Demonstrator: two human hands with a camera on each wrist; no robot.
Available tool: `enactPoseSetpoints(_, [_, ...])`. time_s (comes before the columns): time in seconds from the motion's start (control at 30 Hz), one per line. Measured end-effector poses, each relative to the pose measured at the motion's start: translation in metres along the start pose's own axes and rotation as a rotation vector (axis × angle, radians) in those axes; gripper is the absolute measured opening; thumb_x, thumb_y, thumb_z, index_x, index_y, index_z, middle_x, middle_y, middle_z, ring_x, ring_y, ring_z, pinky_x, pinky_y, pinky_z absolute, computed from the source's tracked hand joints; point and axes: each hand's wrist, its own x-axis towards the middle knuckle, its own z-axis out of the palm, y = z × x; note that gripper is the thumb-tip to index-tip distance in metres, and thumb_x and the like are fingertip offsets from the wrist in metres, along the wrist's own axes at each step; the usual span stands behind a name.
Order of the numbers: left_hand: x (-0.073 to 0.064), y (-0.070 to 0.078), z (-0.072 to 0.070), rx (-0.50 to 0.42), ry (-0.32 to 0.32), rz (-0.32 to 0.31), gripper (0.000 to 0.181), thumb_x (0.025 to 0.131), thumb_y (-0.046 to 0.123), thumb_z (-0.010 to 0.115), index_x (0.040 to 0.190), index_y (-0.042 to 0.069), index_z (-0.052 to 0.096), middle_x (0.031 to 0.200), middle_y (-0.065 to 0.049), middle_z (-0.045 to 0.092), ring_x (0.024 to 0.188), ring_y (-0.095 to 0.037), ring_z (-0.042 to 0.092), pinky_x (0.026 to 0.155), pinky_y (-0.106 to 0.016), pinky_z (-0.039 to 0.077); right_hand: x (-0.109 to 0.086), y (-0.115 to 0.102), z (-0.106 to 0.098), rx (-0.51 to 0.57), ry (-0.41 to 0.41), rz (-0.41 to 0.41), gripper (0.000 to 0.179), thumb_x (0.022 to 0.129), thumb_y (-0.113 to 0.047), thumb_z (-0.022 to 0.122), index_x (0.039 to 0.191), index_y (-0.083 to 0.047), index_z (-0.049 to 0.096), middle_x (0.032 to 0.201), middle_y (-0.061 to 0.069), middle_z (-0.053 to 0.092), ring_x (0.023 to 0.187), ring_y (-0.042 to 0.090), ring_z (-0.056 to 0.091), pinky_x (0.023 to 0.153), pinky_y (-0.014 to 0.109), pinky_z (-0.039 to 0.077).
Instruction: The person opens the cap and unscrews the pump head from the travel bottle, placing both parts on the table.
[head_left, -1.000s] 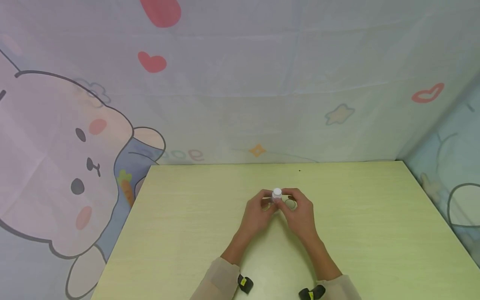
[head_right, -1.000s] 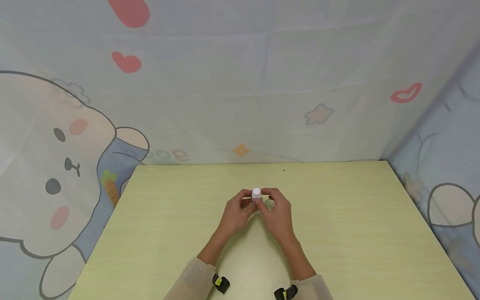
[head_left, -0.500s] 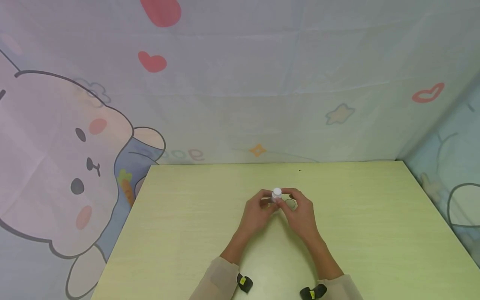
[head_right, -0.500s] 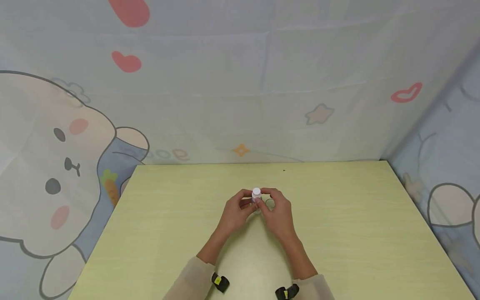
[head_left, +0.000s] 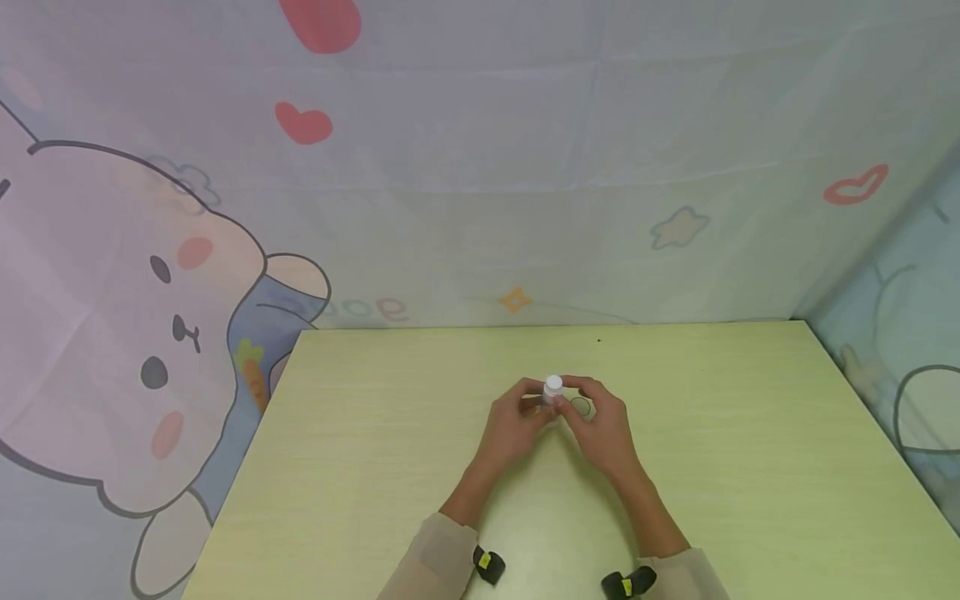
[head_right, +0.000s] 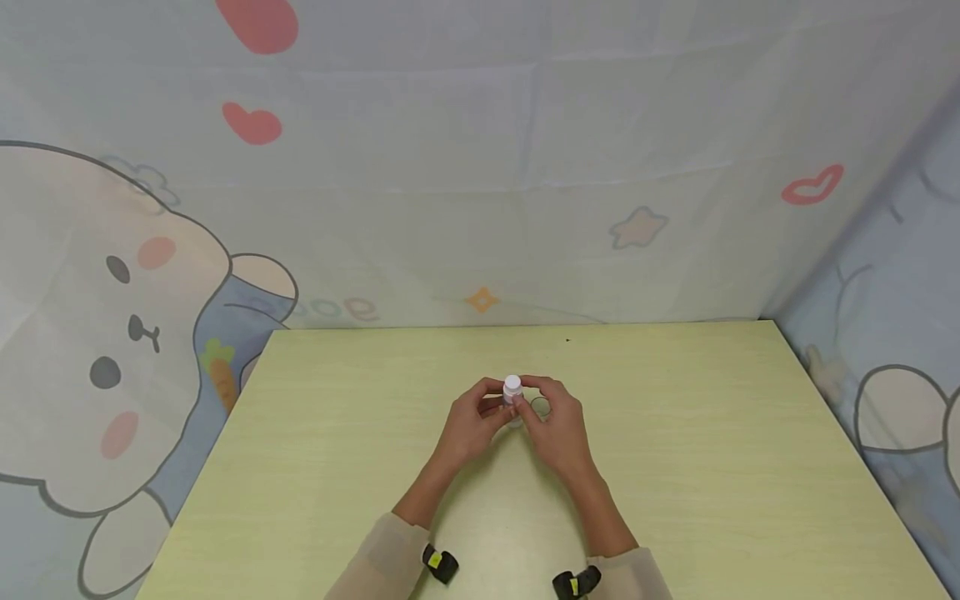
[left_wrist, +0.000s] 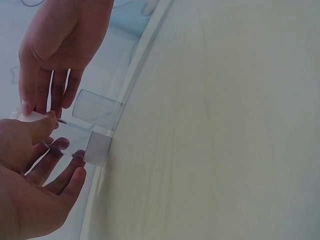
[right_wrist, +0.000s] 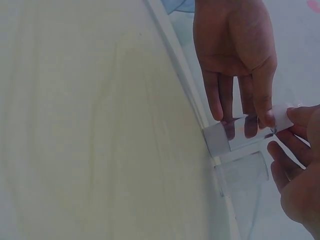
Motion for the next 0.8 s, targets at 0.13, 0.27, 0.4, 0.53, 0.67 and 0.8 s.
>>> enactPoseSetpoints(0.13, [0.0000,-0.0004,-0.0006,0.001,-0.001,0.003,0.030,0.098,0.021,0.080,0.125,0.015,0.069,0.135,-0.004,0.069,0.125,-0.028,0.069,0.106,-0.038,0.055,0.0001,0.0001,-0.0010,-0.001,-0.016,0.007,0.030,0.100,-0.015,0.077,0.128,-0.007,0.073,0.129,0.012,0.073,0.127,0.035,0.064,0.109,0.055,0.050])
enactPoseSetpoints(0.27, [0.0003,-0.0014,-0.0005,0.006,0.000,0.001,0.029,0.098,0.021,0.079,0.125,0.016,0.069,0.135,-0.004,0.069,0.124,-0.028,0.069,0.106,-0.038,0.055,0.0004,0.0004,-0.0014,-0.004,-0.023,0.004,0.031,0.100,-0.016,0.077,0.129,-0.007,0.072,0.130,0.012,0.072,0.128,0.035,0.064,0.108,0.056,0.049])
enactPoseSetpoints(0.4, [0.0016,-0.0031,0.0004,0.012,0.001,0.008,0.028,0.099,0.022,0.079,0.124,0.016,0.069,0.134,-0.003,0.069,0.123,-0.027,0.070,0.105,-0.037,0.055,0.0013,-0.0001,-0.0008,-0.001,-0.017,-0.017,0.030,0.099,-0.015,0.078,0.128,-0.007,0.072,0.128,0.011,0.073,0.126,0.035,0.064,0.108,0.055,0.049])
enactPoseSetpoints(0.53, [0.0016,-0.0036,0.0007,0.015,0.005,0.013,0.027,0.099,0.025,0.079,0.123,0.017,0.070,0.133,-0.003,0.070,0.123,-0.028,0.070,0.104,-0.038,0.056,0.0016,-0.0013,0.0003,0.008,-0.004,-0.037,0.030,0.098,-0.015,0.079,0.126,-0.007,0.072,0.125,0.008,0.073,0.124,0.033,0.065,0.107,0.055,0.049])
enactPoseSetpoints(0.67, [0.0016,-0.0041,0.0005,0.009,0.004,0.006,0.027,0.099,0.027,0.079,0.123,0.018,0.070,0.134,-0.002,0.070,0.123,-0.028,0.070,0.104,-0.037,0.056,0.0016,-0.0001,0.0022,0.011,0.007,-0.040,0.030,0.097,-0.014,0.080,0.126,-0.007,0.072,0.123,0.007,0.073,0.122,0.032,0.066,0.106,0.054,0.049])
enactPoseSetpoints(0.8, [0.0008,-0.0039,-0.0003,-0.005,-0.003,-0.001,0.027,0.099,0.027,0.079,0.123,0.020,0.070,0.136,-0.002,0.069,0.124,-0.027,0.069,0.102,-0.036,0.057,0.0014,0.0007,0.0049,0.004,0.017,-0.023,0.030,0.097,-0.017,0.081,0.124,-0.008,0.072,0.122,0.006,0.073,0.121,0.031,0.066,0.106,0.054,0.049])
